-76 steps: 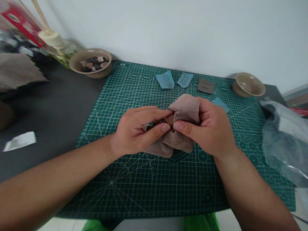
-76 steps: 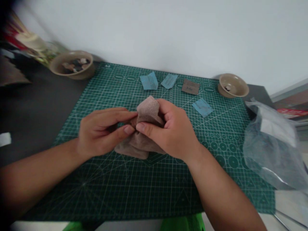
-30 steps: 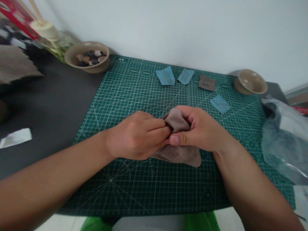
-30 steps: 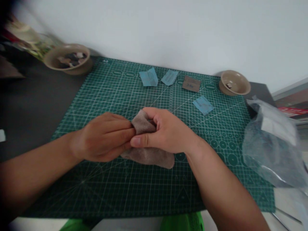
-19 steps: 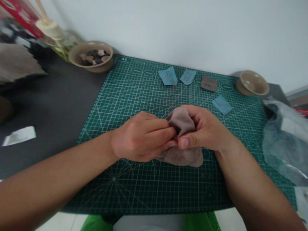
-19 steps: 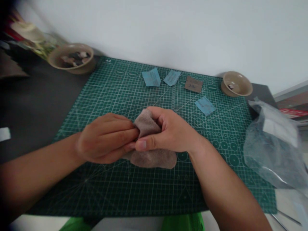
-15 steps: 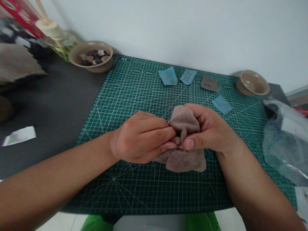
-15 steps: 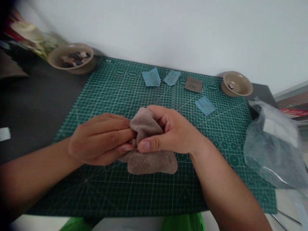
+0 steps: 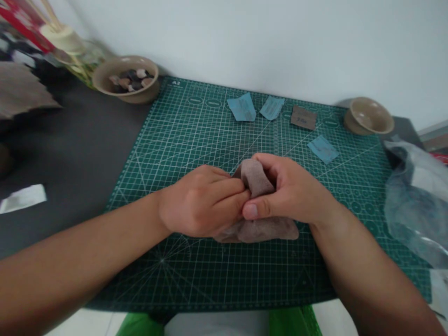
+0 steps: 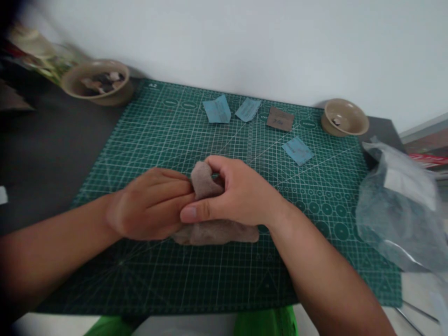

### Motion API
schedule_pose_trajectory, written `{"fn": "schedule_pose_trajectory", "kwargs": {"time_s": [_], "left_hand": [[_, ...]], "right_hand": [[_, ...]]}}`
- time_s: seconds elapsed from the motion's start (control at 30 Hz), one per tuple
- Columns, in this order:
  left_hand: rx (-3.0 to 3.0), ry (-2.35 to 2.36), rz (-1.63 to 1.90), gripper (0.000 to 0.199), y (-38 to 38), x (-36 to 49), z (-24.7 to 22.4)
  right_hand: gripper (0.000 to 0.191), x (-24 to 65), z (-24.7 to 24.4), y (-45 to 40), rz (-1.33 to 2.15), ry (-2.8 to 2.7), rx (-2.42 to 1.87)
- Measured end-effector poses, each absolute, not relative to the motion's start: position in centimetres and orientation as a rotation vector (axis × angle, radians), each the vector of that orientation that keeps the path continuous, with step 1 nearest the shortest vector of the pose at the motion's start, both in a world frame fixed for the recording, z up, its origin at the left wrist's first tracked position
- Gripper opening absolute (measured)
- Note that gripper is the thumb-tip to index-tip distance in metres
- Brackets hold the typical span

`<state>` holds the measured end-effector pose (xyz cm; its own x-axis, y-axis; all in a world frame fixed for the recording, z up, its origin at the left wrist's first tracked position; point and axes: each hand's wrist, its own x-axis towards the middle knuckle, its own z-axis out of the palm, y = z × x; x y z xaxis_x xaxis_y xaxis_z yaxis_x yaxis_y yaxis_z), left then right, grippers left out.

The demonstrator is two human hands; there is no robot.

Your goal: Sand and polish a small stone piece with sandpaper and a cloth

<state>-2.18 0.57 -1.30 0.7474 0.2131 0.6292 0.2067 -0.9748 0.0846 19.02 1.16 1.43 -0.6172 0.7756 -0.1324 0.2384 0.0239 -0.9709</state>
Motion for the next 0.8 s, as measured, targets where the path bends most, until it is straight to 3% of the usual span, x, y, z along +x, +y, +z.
{"fn": "schedule_pose_trajectory", "kwargs": {"time_s": [0.1,0.33,0.6,0.8], "left_hand": [[2.931,0.446,1.119,0.020,0.9,-2.2,-1.5],[2.881,0.621,1.149,0.015,0.5,-2.6,-0.5],[2.547,0.678,1.264,0.016,-0.3,-2.5,-0.2],[2.380,0.680,1.315,0.023,-0.2,-2.3,-0.5]], "right_hand": [[0.042,18.9,1.2,1.1,1.480,-1.837,-1.067],[0.042,18.4,0.8,0.6,1.682,-1.546,-0.837],[0.029,18.6,1.1,0.2,1.644,-1.469,-0.759],[0.030,19.0,1.3,0.0,1.552,-1.489,-0.788]]}}
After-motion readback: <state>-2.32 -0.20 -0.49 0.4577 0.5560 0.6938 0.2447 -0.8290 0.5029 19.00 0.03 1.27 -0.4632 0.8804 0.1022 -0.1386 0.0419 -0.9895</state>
